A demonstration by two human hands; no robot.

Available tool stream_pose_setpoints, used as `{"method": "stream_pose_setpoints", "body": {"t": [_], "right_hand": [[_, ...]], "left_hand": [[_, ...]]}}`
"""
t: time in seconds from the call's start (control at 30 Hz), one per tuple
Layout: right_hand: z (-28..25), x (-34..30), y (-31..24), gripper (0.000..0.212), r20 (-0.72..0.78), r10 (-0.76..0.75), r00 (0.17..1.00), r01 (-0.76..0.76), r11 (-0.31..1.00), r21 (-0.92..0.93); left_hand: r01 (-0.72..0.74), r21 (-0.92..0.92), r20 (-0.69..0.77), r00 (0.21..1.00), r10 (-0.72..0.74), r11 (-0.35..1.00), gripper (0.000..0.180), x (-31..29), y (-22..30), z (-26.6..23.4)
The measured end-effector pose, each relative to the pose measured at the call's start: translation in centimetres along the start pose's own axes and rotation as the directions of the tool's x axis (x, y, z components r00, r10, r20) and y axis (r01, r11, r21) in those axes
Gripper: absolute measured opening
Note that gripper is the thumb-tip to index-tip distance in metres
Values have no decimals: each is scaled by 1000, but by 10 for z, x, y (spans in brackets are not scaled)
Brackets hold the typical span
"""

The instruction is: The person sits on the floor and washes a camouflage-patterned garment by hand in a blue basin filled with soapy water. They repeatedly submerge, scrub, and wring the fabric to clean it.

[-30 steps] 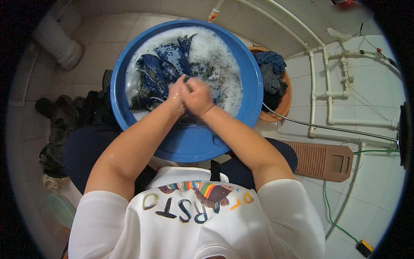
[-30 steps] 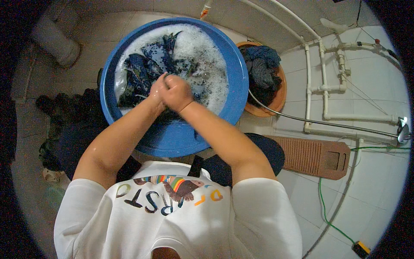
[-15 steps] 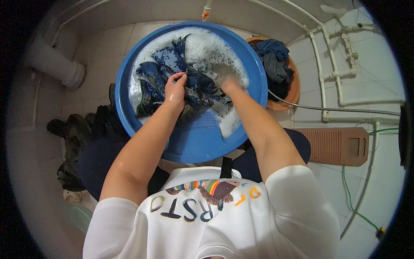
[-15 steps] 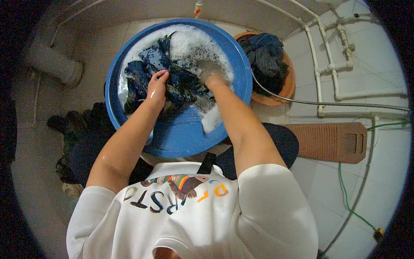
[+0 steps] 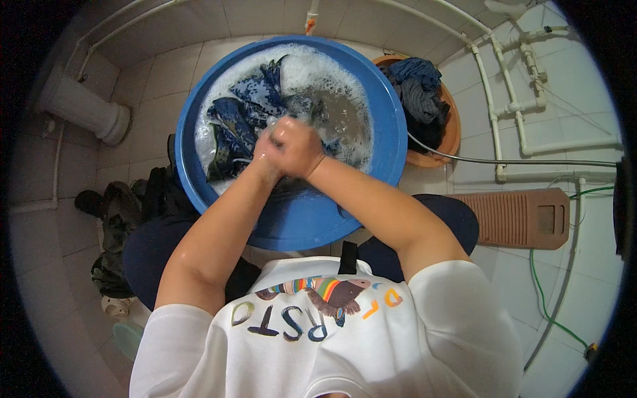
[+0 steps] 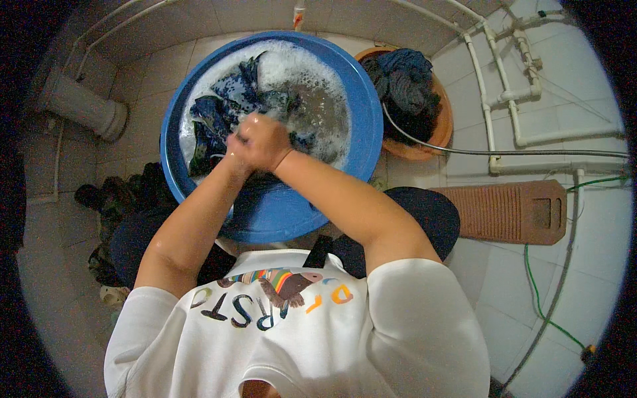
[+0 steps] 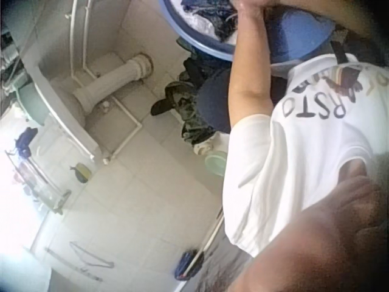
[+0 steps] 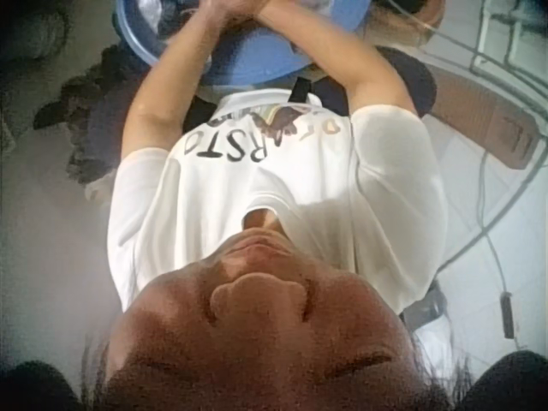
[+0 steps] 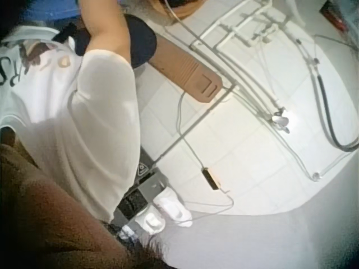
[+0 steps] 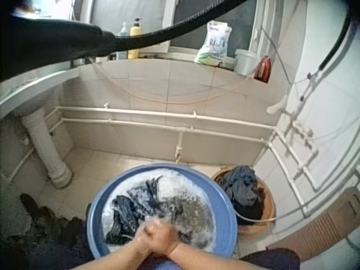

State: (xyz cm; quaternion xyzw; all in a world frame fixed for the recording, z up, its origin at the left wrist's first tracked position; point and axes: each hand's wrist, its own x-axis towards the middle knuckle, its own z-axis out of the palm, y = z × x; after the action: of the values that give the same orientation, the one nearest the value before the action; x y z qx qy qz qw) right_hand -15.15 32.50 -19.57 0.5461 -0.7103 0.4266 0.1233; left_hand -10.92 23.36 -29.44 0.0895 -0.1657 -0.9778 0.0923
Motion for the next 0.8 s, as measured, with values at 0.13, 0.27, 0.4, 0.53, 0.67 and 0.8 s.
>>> {"method": "stream_pose_setpoints", "body": {"t": [0.13,0.27,0.4,0.53,0.67,0.8], "right_hand": [[-16,16,34,35,-45,559,828,-561,828,-30],[-1,-3,-19,21,-5,193,981,-189,969,158],[2,-9,-11,25,-35,89,995,-85,991,104],[-23,2,37,33,-16,637,771,-636,770,47],[-11,0,-13,32,-105,331,938,-319,941,117],[-13,7,-40,26,-117,273,955,-251,952,173]], "left_hand": [[152,303,-404,915,-18,941,28,-15,0,89],[10,373,-349,928,130,928,31,-24,11,62],[44,344,-166,986,14,938,35,-5,4,25],[145,367,-542,836,84,919,26,-24,-11,109],[112,110,-338,939,-69,988,27,-14,4,69],[71,196,-423,906,19,978,30,-25,12,82]]}}
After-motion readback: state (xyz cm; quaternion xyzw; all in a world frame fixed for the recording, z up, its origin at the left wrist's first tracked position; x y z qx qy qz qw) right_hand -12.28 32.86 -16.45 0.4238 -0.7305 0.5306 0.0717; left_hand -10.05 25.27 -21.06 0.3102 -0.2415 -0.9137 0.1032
